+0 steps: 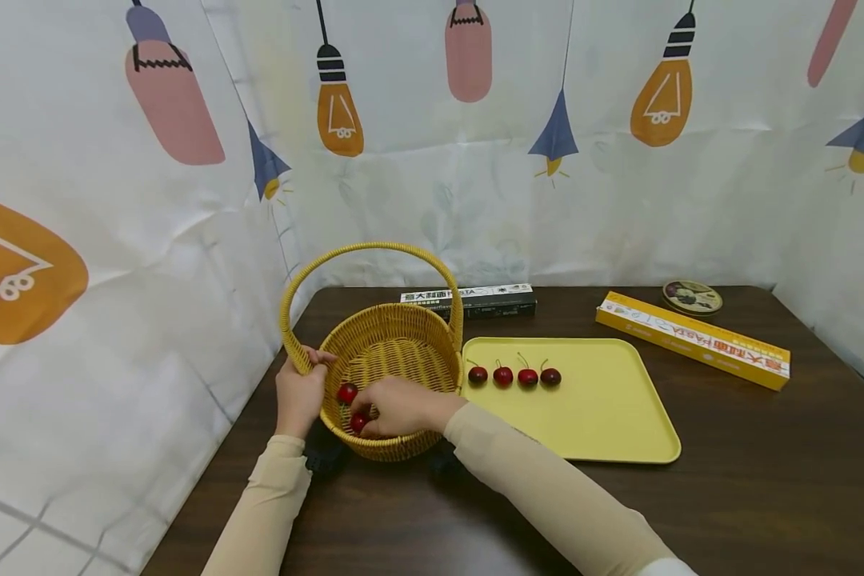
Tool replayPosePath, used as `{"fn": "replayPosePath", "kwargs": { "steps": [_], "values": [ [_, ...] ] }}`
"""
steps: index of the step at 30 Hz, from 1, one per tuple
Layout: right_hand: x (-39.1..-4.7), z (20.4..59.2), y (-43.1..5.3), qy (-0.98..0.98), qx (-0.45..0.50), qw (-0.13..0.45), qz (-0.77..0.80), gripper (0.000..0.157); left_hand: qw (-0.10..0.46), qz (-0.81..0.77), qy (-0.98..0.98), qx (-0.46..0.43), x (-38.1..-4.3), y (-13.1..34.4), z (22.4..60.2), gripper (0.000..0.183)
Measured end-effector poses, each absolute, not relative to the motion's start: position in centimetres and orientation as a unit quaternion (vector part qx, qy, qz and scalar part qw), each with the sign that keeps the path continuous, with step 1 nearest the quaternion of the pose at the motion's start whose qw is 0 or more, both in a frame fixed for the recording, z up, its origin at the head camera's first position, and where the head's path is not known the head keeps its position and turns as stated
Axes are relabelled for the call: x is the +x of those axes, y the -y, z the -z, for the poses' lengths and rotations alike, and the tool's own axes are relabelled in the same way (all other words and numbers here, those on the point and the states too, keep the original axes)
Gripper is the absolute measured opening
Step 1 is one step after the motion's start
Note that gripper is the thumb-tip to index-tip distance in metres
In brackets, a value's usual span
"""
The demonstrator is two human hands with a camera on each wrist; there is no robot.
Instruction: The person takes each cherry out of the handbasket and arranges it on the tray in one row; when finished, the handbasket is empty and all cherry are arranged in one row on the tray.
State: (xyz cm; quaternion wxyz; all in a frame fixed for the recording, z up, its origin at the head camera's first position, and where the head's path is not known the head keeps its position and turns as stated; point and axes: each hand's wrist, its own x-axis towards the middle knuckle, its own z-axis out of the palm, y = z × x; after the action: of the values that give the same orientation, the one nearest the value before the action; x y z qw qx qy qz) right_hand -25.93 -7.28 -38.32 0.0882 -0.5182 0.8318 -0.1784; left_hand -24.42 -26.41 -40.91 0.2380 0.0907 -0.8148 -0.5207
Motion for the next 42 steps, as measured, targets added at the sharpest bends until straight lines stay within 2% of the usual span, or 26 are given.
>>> {"fn": "replayPosePath", "kwargs": {
  "steps": [9,17,28,34,42],
  "values": [
    [-24.9,36.4,3.8,-0.83,-0.504,0.031,0.239,0.036,0.243,0.516,0.818,0.079,-24.5,26.4,40.4,0.007],
    [-24.2,35.7,-1.6,-0.819,-0.485,-0.007,0.305,0.031,0.23,0.521,0.817,0.09,-24.1,26.6,40.3,0.006],
    [-25.5,36.7,-9.8,-0.83,-0.4,-0.024,0.388,0.031,0.22,0.514,0.823,0.1,-23.8,27.0,40.6,0.008],
    [-26.5,37.7,-12.5,-0.847,-0.366,-0.036,0.384,0.034,0.229,0.506,0.826,0.096,-23.7,26.9,40.6,0.009],
    [-28.1,37.0,-16.2,-0.889,-0.307,-0.07,0.333,0.039,0.229,0.52,0.819,0.088,-24.3,26.5,40.9,0.007]
  ]
}}
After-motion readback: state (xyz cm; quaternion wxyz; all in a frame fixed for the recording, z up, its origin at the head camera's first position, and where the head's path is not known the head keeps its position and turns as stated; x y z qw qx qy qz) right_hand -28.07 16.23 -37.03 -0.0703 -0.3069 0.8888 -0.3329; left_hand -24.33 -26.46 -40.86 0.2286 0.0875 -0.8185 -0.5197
